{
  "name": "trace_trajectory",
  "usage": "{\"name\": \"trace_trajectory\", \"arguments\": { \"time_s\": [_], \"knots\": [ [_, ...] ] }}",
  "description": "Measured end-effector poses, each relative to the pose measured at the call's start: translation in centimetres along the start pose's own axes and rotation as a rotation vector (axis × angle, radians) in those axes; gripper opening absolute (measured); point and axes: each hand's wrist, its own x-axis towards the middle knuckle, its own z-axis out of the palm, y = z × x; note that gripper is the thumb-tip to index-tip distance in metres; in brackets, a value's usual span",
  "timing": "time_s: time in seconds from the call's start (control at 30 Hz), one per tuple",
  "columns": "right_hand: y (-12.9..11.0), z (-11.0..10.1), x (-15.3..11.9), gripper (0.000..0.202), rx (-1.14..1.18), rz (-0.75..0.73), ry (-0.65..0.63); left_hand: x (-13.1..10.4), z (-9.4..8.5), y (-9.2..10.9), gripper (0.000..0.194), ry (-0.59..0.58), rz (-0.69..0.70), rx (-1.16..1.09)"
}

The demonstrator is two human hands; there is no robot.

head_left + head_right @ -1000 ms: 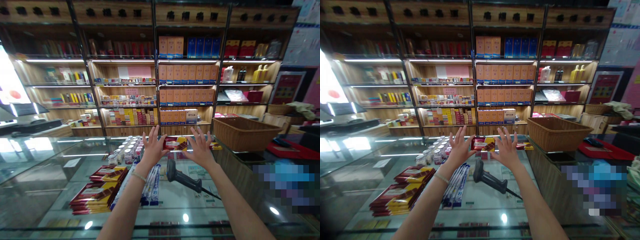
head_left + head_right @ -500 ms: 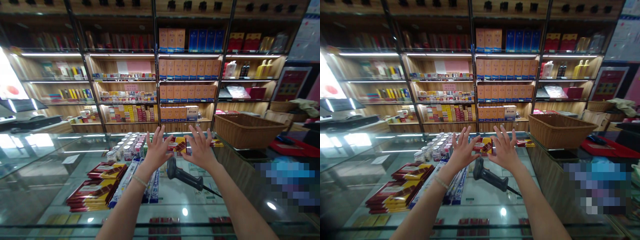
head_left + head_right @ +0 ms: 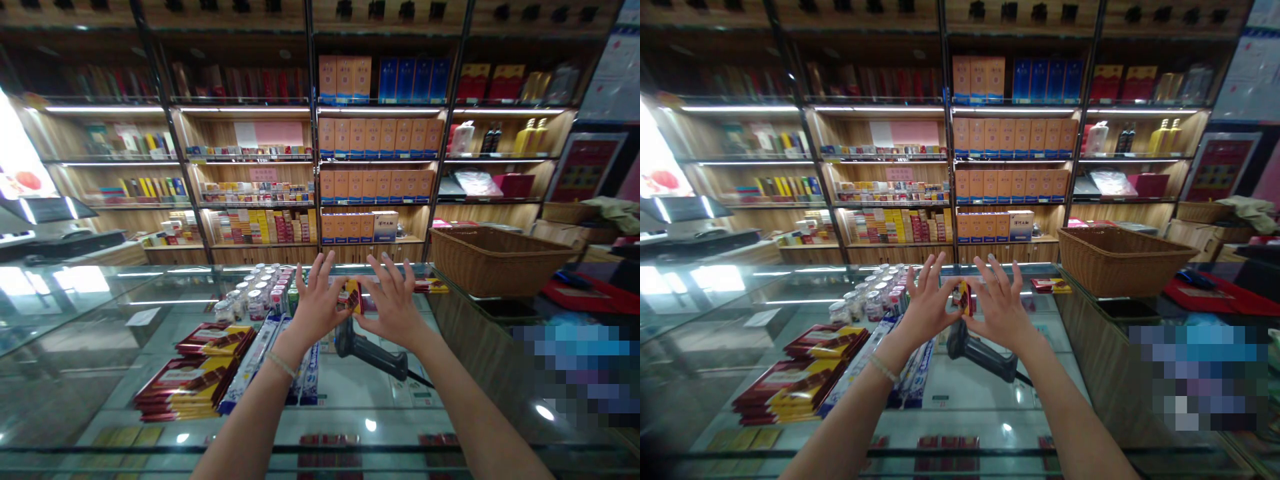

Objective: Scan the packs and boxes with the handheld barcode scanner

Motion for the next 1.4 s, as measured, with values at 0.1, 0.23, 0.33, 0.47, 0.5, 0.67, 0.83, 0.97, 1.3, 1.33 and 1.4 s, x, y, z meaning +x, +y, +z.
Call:
{"name": "trace_trajectory", "arguments": {
  "time_s": [0.1,0.23,0.33,0.47,0.5,0.67,0.83,0.97,1.3,1.33,1.4],
  "knots": [
    [0.6,-0.3,-0.3,0.075,0.072,0.043,-0.04,-0.1,-0.3,-0.4,0.06,0.023,-0.06,-0.01],
    [2.1,0.1,-0.9,0.072,0.136,0.209,-0.034,-0.1,-0.8,-0.8,0.062,0.051,-0.148,-0.051],
    [2.6,1.2,-1.4,0.069,0.12,0.286,-0.077,-0.1,-1.1,-0.7,0.063,0.058,-0.168,-0.092],
    [2.3,2.5,-1.9,0.077,0.105,0.261,-0.191,-0.2,-1.0,0.3,0.065,0.019,-0.116,-0.168],
    [2.1,2.7,-2.0,0.079,0.106,0.254,-0.202,-0.3,-1.0,0.6,0.065,0.008,-0.099,-0.186],
    [1.7,2.9,-2.0,0.07,0.12,0.233,-0.219,-0.4,-0.9,1.5,0.067,-0.025,-0.057,-0.224],
    [2.2,2.5,-2.0,0.062,0.114,0.243,-0.196,-0.4,-0.9,1.0,0.065,-0.036,-0.068,-0.2],
    [2.8,2.1,-2.0,0.062,0.094,0.254,-0.164,-0.5,-0.7,0.0,0.069,-0.043,-0.087,-0.202],
    [3.4,1.8,-2.1,0.062,0.026,0.206,-0.104,-0.6,0.1,-1.4,0.08,-0.103,-0.129,-0.195],
    [3.5,1.7,-2.1,0.062,0.006,0.198,-0.102,-0.6,0.1,-1.5,0.086,-0.109,-0.143,-0.184],
    [3.8,1.5,-2.1,0.061,-0.036,0.182,-0.101,-0.5,0.1,-1.7,0.102,-0.105,-0.175,-0.156]
  ]
}}
